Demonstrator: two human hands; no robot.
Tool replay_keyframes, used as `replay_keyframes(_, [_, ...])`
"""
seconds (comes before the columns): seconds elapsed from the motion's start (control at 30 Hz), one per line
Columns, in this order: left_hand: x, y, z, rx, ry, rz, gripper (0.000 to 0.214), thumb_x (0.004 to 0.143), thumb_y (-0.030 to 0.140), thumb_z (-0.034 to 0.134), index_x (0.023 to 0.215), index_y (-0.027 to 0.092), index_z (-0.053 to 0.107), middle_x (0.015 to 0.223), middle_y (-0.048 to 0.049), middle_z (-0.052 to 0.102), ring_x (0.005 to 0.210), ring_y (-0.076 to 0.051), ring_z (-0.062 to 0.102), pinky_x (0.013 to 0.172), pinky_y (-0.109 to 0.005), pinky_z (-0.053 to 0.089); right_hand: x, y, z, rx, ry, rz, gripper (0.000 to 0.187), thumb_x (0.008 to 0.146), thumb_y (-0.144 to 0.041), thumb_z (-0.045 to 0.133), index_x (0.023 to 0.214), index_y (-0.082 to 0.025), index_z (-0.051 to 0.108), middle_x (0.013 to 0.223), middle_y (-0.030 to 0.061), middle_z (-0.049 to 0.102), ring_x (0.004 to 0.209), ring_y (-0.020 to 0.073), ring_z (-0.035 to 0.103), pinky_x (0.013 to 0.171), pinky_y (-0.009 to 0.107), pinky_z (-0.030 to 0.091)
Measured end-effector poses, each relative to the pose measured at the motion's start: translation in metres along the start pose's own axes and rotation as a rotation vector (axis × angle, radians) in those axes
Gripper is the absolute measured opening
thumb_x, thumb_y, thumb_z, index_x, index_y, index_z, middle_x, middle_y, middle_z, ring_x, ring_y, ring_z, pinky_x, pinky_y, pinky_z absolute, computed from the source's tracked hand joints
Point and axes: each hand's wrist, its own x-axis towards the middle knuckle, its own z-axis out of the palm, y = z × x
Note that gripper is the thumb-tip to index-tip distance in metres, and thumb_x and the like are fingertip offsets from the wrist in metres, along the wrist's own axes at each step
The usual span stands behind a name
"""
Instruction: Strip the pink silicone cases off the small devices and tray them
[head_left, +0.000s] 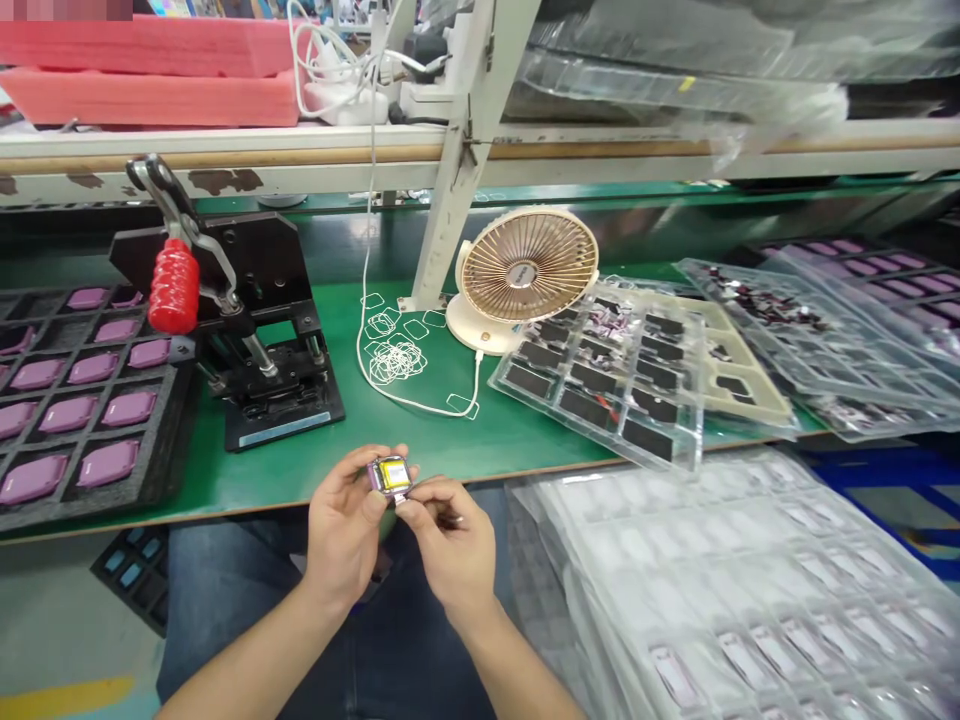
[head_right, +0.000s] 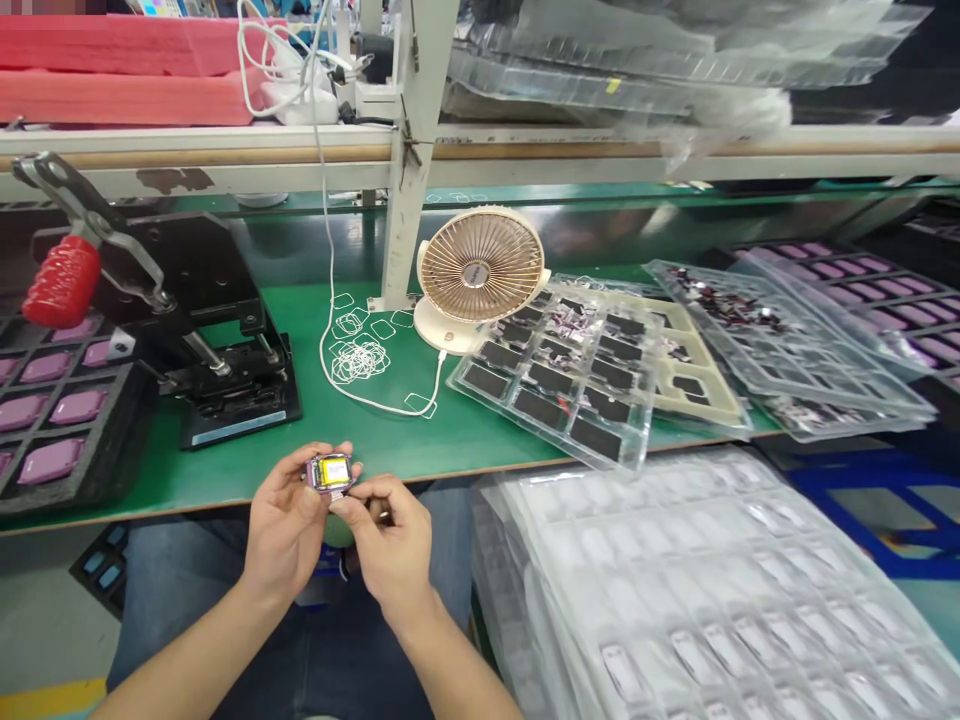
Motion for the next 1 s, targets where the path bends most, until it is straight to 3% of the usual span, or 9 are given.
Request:
replay_keyframes(0.2, [-0.004,-0.003,0.000,0.008,-0.019,0.040,0.030,0.085,0.027,0.090,0.114,0.025,0.082,0.124,-0.0081,0.074,0.124,-0.037,0.074,0.102,-0.048,0.065,0.002,0.000,-0.003,-0.127,-0.040,-0.282,0.012,0.093,-0.028,0.082,0.090,-0.022,0.072,0.083,-0.0011,0.072,0.055,0.0079,0.049,0.054,0.023,0.042])
replay_keyframes(0.33, [-0.007,-0.006,0.003,0.013,-0.030,0.076,0.028,0.085,0.026,0.090,0.112,0.026,0.083,0.120,-0.0066,0.073,0.124,-0.035,0.074,0.102,-0.043,0.065,0.000,-0.002,-0.008,-0.167,0.006,-0.324,0.014,0.093,-0.026,0.083,0.092,-0.022,0.069,0.082,-0.0016,0.071,0.054,0.0076,0.048,0.054,0.023,0.043])
replay_keyframes(0.47, [-0.006,-0.007,0.003,0.029,-0.026,0.086,0.029,0.086,0.028,0.089,0.114,0.026,0.083,0.120,-0.0071,0.075,0.120,-0.034,0.077,0.099,-0.042,0.066,0.000,-0.001,-0.015,-0.171,-0.062,-0.362,0.009,0.096,-0.023,0.078,0.099,-0.023,0.069,0.090,0.0009,0.075,0.054,0.0076,0.052,0.057,0.023,0.048])
replay_keyframes(0.6, [-0.011,-0.007,0.004,0.055,-0.016,0.058,0.030,0.084,0.031,0.091,0.113,0.026,0.083,0.118,-0.0080,0.079,0.115,-0.034,0.079,0.098,-0.041,0.066,-0.002,-0.004,-0.015,-0.164,-0.067,-0.326,0.009,0.097,-0.025,0.077,0.097,-0.023,0.068,0.093,0.0034,0.076,0.051,0.0079,0.051,0.054,0.025,0.045])
replay_keyframes(0.77, [-0.036,-0.002,0.011,0.117,0.105,-0.110,0.037,0.078,0.027,0.095,0.113,0.024,0.083,0.119,-0.0086,0.082,0.112,-0.033,0.080,0.096,-0.039,0.067,-0.033,-0.014,-0.026,-0.214,-0.070,-0.180,0.023,0.097,-0.045,0.074,0.092,-0.024,0.066,0.082,0.0039,0.073,0.054,0.0120,0.054,0.057,0.028,0.044])
replay_keyframes(0.87, [-0.039,-0.005,0.008,0.165,0.129,-0.395,0.037,0.078,0.034,0.094,0.112,0.024,0.083,0.125,-0.0102,0.082,0.110,-0.036,0.080,0.092,-0.042,0.069,-0.050,-0.013,-0.068,-0.453,-0.143,-0.086,0.030,0.095,-0.054,0.072,0.089,-0.025,0.069,0.066,-0.0009,0.064,0.053,0.0123,0.053,0.057,0.027,0.043])
replay_keyframes(0.93, [-0.038,-0.007,0.005,0.211,0.107,-0.587,0.040,0.077,0.041,0.094,0.111,0.022,0.084,0.131,-0.0131,0.080,0.115,-0.040,0.078,0.091,-0.045,0.069,-0.056,-0.013,-0.120,-0.729,-0.083,0.018,0.034,0.099,-0.055,0.063,0.087,-0.024,0.072,0.066,0.0007,0.065,0.057,0.0139,0.058,0.061,0.028,0.046])
replay_keyframes(1.0, [-0.038,-0.009,0.000,0.247,0.075,-0.710,0.047,0.073,0.042,0.097,0.113,0.022,0.084,0.134,-0.0147,0.078,0.120,-0.041,0.075,0.093,-0.044,0.069,-0.054,-0.016,-0.189,-0.940,0.090,0.173,0.039,0.106,-0.050,0.052,0.088,-0.022,0.073,0.073,0.0044,0.070,0.066,0.0165,0.064,0.068,0.030,0.051])
